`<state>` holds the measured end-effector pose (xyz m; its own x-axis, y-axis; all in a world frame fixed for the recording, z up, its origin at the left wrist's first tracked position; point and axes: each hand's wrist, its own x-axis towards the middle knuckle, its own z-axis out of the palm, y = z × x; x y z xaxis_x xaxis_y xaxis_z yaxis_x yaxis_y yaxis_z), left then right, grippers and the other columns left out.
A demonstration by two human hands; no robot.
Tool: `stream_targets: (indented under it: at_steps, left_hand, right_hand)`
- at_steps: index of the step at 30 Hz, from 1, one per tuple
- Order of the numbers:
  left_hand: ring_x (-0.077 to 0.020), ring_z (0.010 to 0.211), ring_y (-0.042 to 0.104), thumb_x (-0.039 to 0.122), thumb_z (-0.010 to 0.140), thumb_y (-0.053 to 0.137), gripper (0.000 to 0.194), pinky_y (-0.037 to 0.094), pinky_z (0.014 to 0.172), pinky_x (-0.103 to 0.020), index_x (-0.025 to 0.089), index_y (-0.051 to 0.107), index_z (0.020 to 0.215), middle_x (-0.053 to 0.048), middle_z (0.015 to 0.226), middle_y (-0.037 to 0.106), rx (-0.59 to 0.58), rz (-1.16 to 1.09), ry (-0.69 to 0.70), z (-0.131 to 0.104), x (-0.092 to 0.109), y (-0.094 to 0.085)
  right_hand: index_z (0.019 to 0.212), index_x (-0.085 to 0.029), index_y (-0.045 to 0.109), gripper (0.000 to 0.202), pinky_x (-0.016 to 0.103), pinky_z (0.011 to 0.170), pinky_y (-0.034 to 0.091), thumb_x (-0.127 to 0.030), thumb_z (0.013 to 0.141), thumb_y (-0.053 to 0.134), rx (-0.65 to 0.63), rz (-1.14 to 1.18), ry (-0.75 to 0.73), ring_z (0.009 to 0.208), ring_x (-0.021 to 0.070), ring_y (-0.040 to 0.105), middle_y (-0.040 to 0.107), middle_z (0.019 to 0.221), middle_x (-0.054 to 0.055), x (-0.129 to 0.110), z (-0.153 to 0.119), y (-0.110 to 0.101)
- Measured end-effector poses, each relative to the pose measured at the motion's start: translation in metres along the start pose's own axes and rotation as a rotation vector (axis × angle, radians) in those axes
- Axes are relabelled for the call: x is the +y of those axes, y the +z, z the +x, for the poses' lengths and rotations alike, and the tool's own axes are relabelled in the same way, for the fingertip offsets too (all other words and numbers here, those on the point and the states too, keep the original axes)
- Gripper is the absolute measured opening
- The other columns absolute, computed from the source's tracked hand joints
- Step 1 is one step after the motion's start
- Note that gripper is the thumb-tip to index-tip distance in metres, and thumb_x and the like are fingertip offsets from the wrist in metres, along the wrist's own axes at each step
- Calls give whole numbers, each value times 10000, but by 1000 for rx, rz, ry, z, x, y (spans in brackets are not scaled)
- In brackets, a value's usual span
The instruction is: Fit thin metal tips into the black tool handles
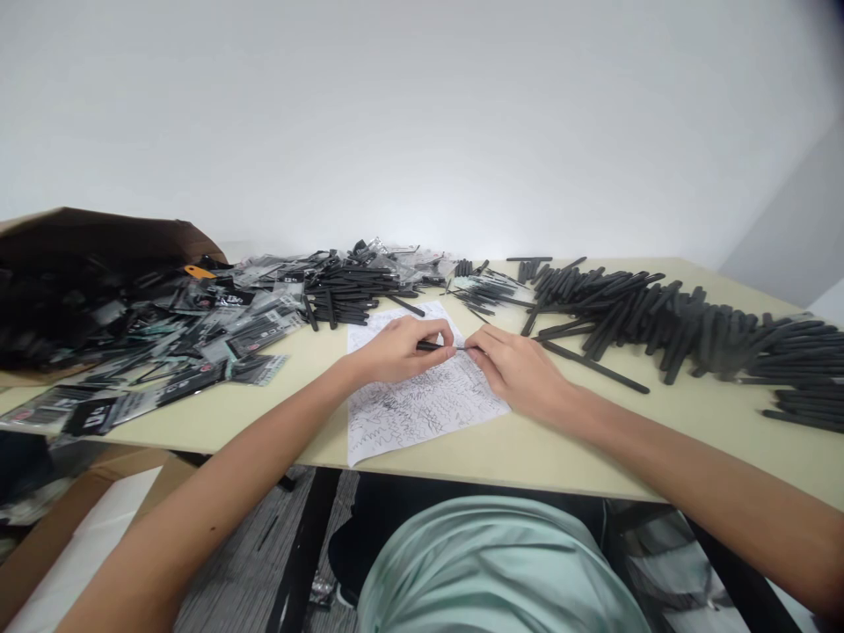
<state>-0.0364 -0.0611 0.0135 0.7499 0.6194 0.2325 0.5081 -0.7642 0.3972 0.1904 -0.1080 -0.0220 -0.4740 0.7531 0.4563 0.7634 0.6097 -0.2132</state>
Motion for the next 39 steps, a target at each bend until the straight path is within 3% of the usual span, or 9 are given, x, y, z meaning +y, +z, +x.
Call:
stream_targets:
  at_steps: [16,21,26,29,32,39]
  left_hand:
    - [-105,539,356,367,994,490,234,290,574,-250,190,625,920,49,585,428,3,-2,60,-1,-2,-3]
    - [-101,530,372,388,997,493,263,293,562,-251,179,615,894,45,596,458,49,-15,54,-1,-11,-11]
    - [-105,543,392,424,997,486,304,294,564,-253,174,612,879,36,615,475,55,-4,37,0,-22,-12]
    - [-105,529,401,442,993,484,324,285,576,-260,176,610,858,39,593,478,23,86,-6,0,-27,-11]
    - [-112,525,418,462,991,467,347,287,587,-268,180,611,849,39,582,484,-26,149,-29,0,-32,-10]
    - [-144,591,514,436,973,449,321,348,681,-289,191,619,856,18,634,569,19,307,-138,-3,-49,-22]
  right_hand:
    - [1021,-211,664,324,294,656,324,-371,1065,386,-24,-23,76,847,190,647,724,967,50,2,0,-3]
    - [1061,-218,632,262,288,621,285,-332,1045,397,24,-46,65,744,179,606,717,899,33,14,3,-6]
    - [986,-224,700,279,285,607,281,-337,1025,448,-30,-36,16,705,161,588,726,852,23,34,8,-11]
    - [982,-236,755,313,289,613,306,-352,1014,466,-110,-71,48,698,169,605,744,829,30,45,10,-11]
    - [1054,-267,781,324,292,653,351,-358,1007,474,-152,-97,80,775,191,646,775,932,35,53,10,-8]
    - [1022,-254,770,303,296,653,370,-352,991,485,-78,-221,294,830,221,670,767,911,50,65,13,-5]
